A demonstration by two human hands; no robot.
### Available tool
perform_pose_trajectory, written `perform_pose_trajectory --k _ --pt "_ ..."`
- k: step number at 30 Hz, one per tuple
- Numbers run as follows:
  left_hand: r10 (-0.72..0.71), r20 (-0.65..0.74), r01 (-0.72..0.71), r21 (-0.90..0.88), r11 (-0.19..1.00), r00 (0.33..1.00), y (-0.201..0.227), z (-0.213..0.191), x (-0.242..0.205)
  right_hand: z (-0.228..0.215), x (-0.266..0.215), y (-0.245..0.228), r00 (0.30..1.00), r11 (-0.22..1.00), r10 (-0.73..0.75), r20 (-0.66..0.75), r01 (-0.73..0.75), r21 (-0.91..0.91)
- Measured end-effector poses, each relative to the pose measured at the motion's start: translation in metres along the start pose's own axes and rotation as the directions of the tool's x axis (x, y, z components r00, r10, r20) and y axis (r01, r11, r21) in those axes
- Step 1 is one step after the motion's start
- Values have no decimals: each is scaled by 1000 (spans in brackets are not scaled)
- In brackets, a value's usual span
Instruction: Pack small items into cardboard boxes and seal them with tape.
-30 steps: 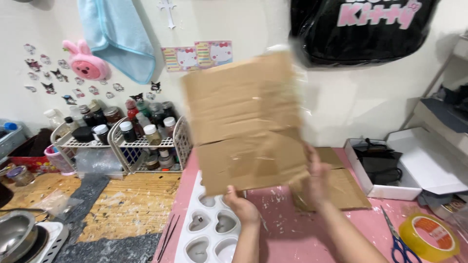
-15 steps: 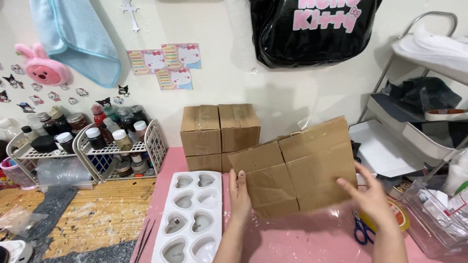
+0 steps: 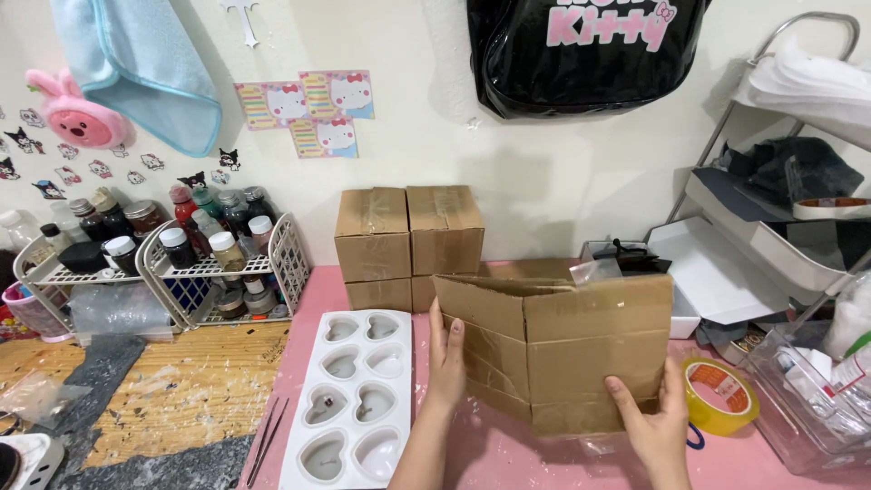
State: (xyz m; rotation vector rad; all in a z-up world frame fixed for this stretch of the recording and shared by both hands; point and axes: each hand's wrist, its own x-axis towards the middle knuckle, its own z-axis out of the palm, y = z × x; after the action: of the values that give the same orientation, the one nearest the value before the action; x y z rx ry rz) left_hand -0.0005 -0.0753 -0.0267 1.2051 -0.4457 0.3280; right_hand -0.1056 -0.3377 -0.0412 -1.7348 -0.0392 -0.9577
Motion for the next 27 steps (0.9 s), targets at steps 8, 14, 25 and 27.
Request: perform_pose_trajectory --k 8,14,25,27 --pt "-8 65 6 32 999 998 1 1 -5 2 -41 25 989 989 55 -137 -35 146" --pt "-47 173 51 -18 999 984 14 9 -9 -11 -62 40 991 988 108 -75 -99 117" --pt "-8 195 12 -20 1000 981 35 10 -7 -30 -76 26 960 994 63 -273 -36 103" --pt "40 211 -21 -89 996 977 26 9 -7 -49 -67 23 906 971 -236 352 203 129"
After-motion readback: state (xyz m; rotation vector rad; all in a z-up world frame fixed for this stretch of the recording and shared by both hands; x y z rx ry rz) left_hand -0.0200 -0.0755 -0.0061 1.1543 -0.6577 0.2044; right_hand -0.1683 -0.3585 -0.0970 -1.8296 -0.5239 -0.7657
